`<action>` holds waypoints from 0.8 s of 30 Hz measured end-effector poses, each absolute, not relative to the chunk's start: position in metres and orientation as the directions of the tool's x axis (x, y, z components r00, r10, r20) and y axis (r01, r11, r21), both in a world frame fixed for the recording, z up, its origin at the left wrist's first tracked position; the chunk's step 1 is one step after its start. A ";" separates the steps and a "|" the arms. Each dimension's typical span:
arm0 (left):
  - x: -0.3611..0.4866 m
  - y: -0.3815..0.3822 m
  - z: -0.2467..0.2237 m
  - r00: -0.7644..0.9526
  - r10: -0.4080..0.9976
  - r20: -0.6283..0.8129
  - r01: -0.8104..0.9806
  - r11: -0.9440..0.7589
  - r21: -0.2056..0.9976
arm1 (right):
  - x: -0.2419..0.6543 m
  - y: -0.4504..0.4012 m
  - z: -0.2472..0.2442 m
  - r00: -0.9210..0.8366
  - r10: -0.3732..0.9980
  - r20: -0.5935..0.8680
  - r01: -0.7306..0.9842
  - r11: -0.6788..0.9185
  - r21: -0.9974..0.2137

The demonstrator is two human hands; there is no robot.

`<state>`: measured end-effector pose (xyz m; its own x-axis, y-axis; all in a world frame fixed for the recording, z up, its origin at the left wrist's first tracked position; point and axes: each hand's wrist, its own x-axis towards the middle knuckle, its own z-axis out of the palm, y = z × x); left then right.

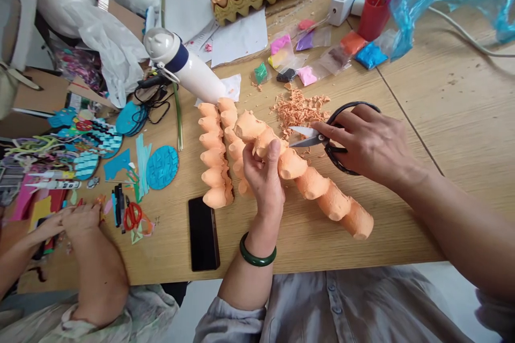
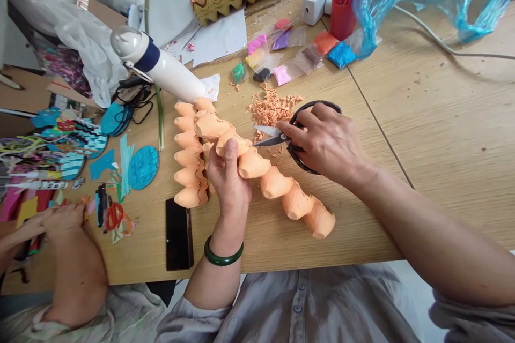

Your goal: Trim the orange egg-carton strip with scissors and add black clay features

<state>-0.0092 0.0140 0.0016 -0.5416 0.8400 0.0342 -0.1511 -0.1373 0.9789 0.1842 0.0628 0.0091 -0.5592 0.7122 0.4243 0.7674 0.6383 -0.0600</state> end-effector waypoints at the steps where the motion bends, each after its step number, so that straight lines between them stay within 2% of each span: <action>1: -0.009 0.014 0.001 -0.542 0.840 0.040 -0.146 -0.141 0.979 | 0.184 0.063 0.008 -0.529 0.730 0.434 0.793 0.607 -0.055; 4: -0.009 0.015 0.001 -0.553 0.831 0.052 -0.138 -0.153 0.979 | 0.184 0.063 0.005 -0.432 0.772 0.465 0.841 0.532 -0.102; 7: -0.008 0.015 0.002 -0.557 0.828 0.066 -0.138 -0.170 0.976 | 0.181 0.063 0.004 -0.441 0.771 0.460 0.817 0.557 -0.151; 12: -0.007 0.013 0.005 -0.554 0.827 0.095 -0.094 -0.175 0.980 | 0.177 0.059 0.004 -0.554 0.707 0.439 0.756 0.649 -0.091; 17: -0.008 0.012 0.005 -0.563 0.823 0.079 -0.086 -0.153 0.984 | 0.177 0.057 0.005 -0.490 0.771 0.408 0.825 0.561 -0.068; 21: -0.008 0.013 0.003 -0.565 0.822 0.075 -0.095 -0.155 0.983 | 0.176 0.058 0.006 -0.327 0.854 0.405 0.879 0.432 -0.202; 24: -0.007 0.013 0.005 -0.528 0.849 0.022 -0.163 -0.127 0.978 | 0.173 0.058 0.007 -0.306 0.894 0.327 0.787 0.431 -0.442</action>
